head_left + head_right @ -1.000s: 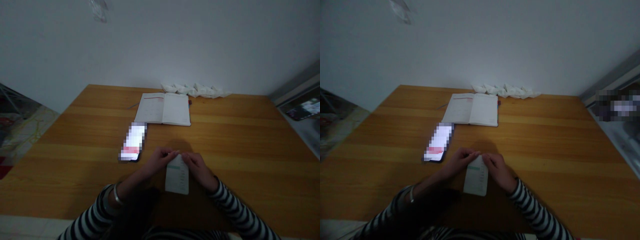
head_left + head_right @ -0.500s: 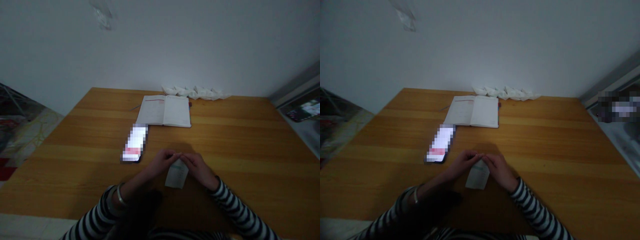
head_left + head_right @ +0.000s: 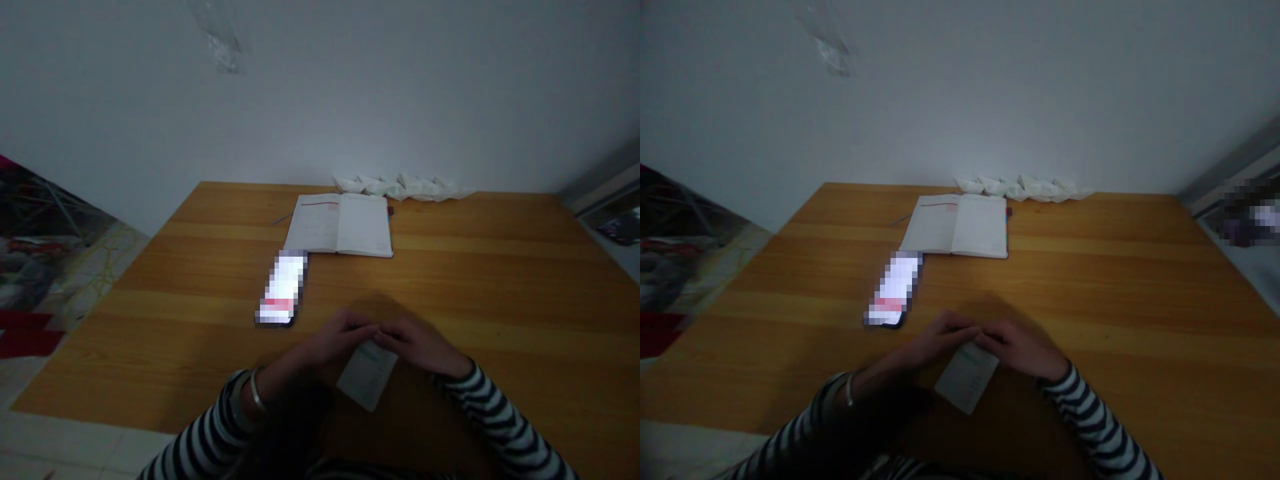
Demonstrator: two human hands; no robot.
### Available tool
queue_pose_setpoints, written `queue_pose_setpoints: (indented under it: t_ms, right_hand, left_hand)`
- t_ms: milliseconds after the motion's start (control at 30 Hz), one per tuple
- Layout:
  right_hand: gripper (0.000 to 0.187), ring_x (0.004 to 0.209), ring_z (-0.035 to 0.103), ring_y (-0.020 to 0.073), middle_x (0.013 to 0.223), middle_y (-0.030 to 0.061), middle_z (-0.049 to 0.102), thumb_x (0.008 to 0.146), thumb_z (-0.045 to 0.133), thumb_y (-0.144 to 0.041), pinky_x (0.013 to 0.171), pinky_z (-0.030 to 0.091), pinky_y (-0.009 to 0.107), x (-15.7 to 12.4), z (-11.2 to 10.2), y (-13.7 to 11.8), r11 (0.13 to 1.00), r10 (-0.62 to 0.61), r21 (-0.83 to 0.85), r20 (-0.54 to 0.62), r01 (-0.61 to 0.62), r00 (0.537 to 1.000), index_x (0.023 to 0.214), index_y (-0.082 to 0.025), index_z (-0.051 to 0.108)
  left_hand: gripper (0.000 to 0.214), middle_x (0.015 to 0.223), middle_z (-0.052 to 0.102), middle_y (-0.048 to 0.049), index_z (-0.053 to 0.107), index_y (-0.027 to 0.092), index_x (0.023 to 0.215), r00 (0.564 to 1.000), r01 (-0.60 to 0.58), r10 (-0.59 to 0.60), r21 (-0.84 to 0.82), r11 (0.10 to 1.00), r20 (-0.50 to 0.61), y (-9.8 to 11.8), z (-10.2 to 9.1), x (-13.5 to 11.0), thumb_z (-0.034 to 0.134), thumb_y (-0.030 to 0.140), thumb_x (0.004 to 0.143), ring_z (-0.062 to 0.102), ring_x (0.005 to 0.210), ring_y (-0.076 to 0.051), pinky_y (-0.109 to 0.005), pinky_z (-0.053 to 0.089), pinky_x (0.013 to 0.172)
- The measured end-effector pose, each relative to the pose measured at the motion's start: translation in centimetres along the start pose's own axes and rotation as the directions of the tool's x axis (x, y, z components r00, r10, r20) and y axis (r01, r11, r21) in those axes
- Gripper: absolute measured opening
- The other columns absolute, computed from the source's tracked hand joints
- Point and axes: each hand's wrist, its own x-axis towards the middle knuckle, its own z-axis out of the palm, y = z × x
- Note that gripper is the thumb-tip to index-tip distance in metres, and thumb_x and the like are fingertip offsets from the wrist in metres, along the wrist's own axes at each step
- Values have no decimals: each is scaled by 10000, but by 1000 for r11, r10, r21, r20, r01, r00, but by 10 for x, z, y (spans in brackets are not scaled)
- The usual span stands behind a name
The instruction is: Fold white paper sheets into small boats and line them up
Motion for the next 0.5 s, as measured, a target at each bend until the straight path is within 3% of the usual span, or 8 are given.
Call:
queue_pose_setpoints:
  t_ms: [167, 500]
  right_hand:
    - [476, 555, 455, 136, 584, -27, 527, 977, 470, -537, 540, 345, 247, 1, 10, -8, 985, 19, 170, 1, -19, 1000, 687, -210, 657]
    - [508, 544, 497, 126, 600, -5, 561, 935, 529, -573, 530, 381, 247, 3, 8, -9, 941, 171, 324, -219, -94, 961, 664, -159, 646]
  left_hand:
    - [471, 628, 432, 30, 521, 166, 663, 1000, 7, -8, -57, 998, -5, 4, 3, -2, 546, 580, 886, 390, 585, -113, -241, 310, 527]
    - [471, 661, 553, -3, 617, 153, 728, 978, -47, 100, 275, 960, -183, 4, 0, 4, 454, 527, 965, 488, 625, -137, -242, 360, 551]
